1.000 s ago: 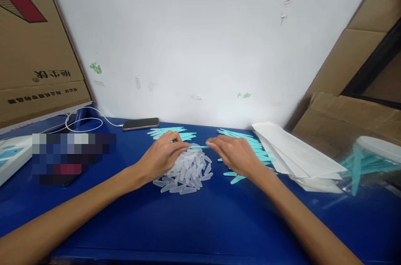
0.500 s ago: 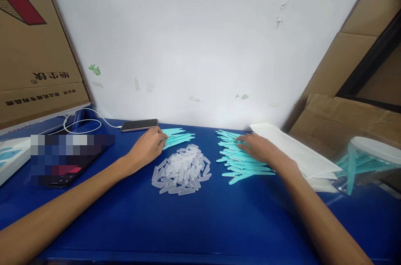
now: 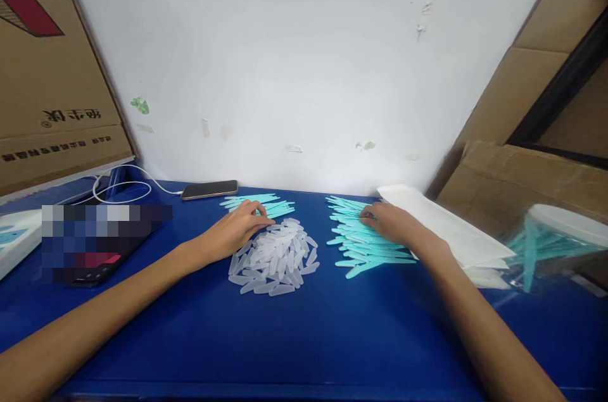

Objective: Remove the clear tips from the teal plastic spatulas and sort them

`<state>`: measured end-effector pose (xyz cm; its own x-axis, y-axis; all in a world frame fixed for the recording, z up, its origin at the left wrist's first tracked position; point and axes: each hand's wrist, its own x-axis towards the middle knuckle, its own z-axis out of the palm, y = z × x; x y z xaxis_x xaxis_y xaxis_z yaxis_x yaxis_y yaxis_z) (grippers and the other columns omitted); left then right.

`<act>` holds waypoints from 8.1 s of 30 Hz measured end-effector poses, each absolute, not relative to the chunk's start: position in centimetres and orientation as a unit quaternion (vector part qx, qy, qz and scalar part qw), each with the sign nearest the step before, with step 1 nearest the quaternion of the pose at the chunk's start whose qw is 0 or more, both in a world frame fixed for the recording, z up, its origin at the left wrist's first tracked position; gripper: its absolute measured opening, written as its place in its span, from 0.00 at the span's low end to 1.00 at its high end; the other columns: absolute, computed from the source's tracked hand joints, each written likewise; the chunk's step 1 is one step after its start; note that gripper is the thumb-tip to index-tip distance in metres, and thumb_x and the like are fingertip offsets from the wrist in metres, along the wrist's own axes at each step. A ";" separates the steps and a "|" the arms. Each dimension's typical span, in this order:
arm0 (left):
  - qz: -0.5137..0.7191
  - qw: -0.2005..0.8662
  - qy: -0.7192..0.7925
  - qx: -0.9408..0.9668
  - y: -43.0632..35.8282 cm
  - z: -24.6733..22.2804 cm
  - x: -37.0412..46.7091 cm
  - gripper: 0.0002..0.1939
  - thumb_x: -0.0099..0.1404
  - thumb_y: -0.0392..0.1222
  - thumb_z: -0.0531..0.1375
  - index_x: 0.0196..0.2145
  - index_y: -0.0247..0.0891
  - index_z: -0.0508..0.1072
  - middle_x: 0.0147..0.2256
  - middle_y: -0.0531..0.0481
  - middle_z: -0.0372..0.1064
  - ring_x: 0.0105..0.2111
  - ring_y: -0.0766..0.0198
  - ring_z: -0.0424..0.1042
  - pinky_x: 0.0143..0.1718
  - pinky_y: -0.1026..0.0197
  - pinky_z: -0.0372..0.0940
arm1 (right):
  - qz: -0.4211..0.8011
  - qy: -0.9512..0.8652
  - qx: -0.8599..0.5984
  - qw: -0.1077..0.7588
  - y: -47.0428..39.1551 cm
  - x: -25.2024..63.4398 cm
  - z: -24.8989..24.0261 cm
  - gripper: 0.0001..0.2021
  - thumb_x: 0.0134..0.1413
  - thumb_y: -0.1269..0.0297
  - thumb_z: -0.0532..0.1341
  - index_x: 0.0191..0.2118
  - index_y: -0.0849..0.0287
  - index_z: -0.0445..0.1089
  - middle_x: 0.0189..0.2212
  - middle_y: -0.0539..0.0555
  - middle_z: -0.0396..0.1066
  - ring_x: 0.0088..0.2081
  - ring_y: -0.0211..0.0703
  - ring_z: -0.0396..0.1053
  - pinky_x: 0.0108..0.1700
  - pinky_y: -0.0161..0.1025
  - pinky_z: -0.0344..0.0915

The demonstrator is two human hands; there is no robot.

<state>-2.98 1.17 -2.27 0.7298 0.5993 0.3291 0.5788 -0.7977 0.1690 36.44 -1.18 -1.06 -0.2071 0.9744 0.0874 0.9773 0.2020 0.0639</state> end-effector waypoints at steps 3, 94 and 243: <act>0.156 0.037 0.317 0.935 1.2 -2.3 -3.1 0.23 0.76 0.48 0.43 0.56 0.50 0.74 0.48 0.42 0.66 0.46 0.53 0.65 0.41 0.54 0.64 | -0.041 -0.777 -0.628 0.009 -1.0 37.0 -1.1 0.14 0.64 0.62 0.54 0.45 0.56 0.77 0.40 0.57 0.77 0.40 0.49 0.73 0.38 0.38 0.61; 0.223 -0.028 0.370 0.901 1.5 -2.2 -3.1 0.20 0.73 0.50 0.48 0.46 0.40 0.77 0.45 0.41 0.70 0.45 0.51 0.65 0.45 0.48 0.66 | 0.039 -0.761 -0.647 0.034 -1.8 37.6 -0.1 0.16 0.59 0.47 0.60 0.45 0.50 0.76 0.41 0.54 0.77 0.38 0.47 0.74 0.36 0.37 0.65; 0.242 0.151 0.362 0.887 0.5 -1.8 1.9 0.15 0.72 0.49 0.53 0.41 0.42 0.77 0.42 0.48 0.76 0.44 0.55 0.72 0.45 0.54 0.64 | 0.022 -0.795 -0.602 0.071 -0.8 37.2 -0.6 0.07 0.57 0.58 0.65 0.37 0.55 0.74 0.34 0.52 0.77 0.34 0.44 0.73 0.35 0.35 0.61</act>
<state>1.95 0.52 -1.77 0.6203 0.7159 0.3205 0.5698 -0.6921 0.4430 37.18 -0.77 -0.57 -0.2656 0.9602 0.0865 0.9539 0.2747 -0.1207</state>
